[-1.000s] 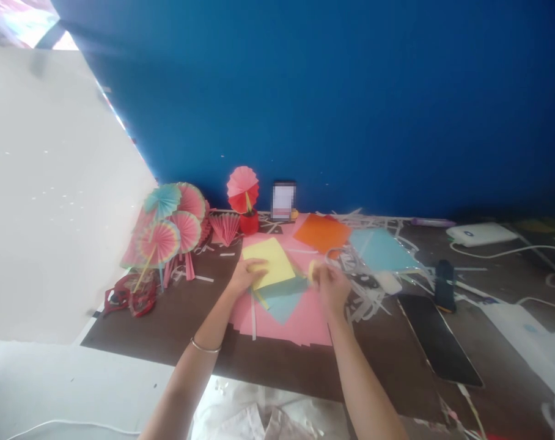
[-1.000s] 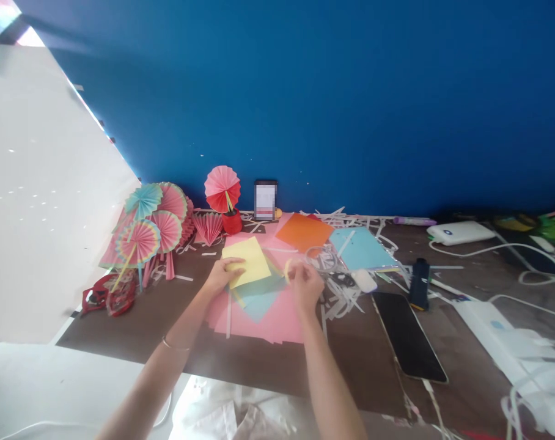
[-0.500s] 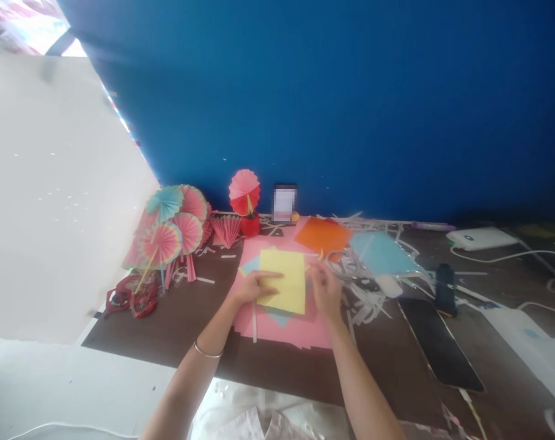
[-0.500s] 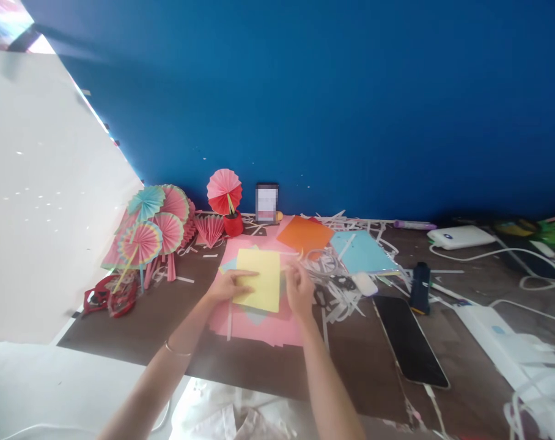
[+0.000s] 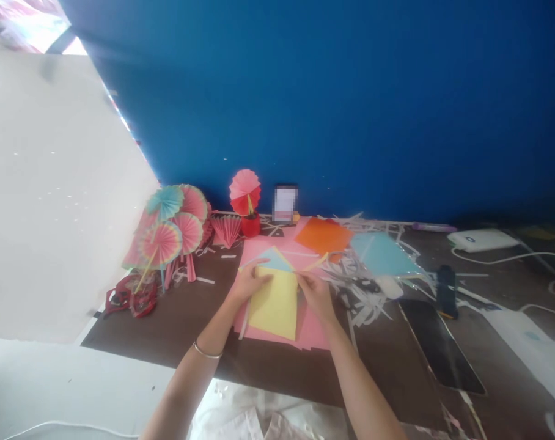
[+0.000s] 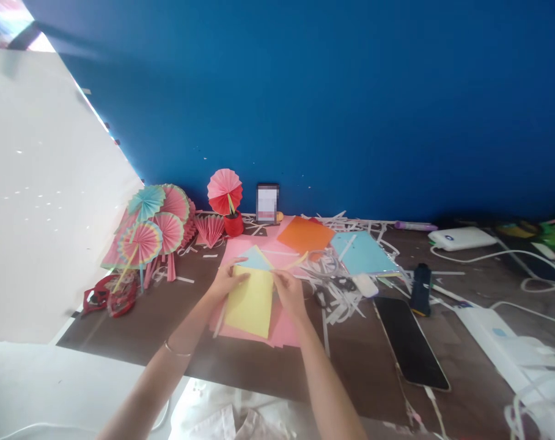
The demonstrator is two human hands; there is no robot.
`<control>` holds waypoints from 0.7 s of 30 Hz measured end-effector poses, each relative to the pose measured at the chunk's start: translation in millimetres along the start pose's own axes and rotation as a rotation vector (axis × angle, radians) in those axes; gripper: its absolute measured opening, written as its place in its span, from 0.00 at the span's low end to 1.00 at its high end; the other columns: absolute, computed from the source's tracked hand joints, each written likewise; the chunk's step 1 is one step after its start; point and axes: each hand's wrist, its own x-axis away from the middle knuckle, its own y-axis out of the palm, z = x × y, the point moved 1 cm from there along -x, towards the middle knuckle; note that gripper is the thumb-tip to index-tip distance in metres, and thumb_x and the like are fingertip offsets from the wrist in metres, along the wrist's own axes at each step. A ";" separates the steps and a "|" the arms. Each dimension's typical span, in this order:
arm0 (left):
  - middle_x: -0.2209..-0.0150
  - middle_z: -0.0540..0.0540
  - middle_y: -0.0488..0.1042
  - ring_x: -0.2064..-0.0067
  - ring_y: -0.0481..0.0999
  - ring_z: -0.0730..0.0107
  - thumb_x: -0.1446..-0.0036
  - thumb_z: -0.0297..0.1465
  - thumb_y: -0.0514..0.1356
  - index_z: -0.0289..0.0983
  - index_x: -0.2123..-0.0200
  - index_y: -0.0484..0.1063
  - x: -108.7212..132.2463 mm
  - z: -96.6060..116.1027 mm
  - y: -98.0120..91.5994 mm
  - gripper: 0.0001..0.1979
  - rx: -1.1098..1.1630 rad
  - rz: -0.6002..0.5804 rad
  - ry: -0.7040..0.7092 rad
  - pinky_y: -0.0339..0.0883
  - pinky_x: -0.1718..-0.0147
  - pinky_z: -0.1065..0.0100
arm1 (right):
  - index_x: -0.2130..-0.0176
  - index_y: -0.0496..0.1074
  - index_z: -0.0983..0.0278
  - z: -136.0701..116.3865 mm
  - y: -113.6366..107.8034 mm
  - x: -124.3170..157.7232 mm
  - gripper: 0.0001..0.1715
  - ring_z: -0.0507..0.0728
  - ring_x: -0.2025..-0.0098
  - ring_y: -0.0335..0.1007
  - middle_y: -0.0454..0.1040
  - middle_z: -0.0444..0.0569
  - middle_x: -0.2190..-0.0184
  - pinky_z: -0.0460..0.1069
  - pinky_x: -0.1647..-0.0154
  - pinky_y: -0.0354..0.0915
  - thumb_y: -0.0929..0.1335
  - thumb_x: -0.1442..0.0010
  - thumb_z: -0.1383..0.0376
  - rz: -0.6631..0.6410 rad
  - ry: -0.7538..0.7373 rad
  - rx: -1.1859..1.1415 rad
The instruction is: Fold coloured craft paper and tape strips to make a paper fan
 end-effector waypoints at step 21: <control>0.70 0.47 0.77 0.68 0.71 0.69 0.44 0.28 0.51 0.36 0.70 0.74 8.4 12.8 26.9 0.11 -0.650 -0.168 0.329 0.59 0.62 0.67 | 0.66 0.71 0.61 15.1 13.6 5.6 0.15 0.58 0.63 0.71 0.75 0.48 0.66 0.51 0.60 0.63 0.62 0.41 0.54 -0.100 -0.151 0.342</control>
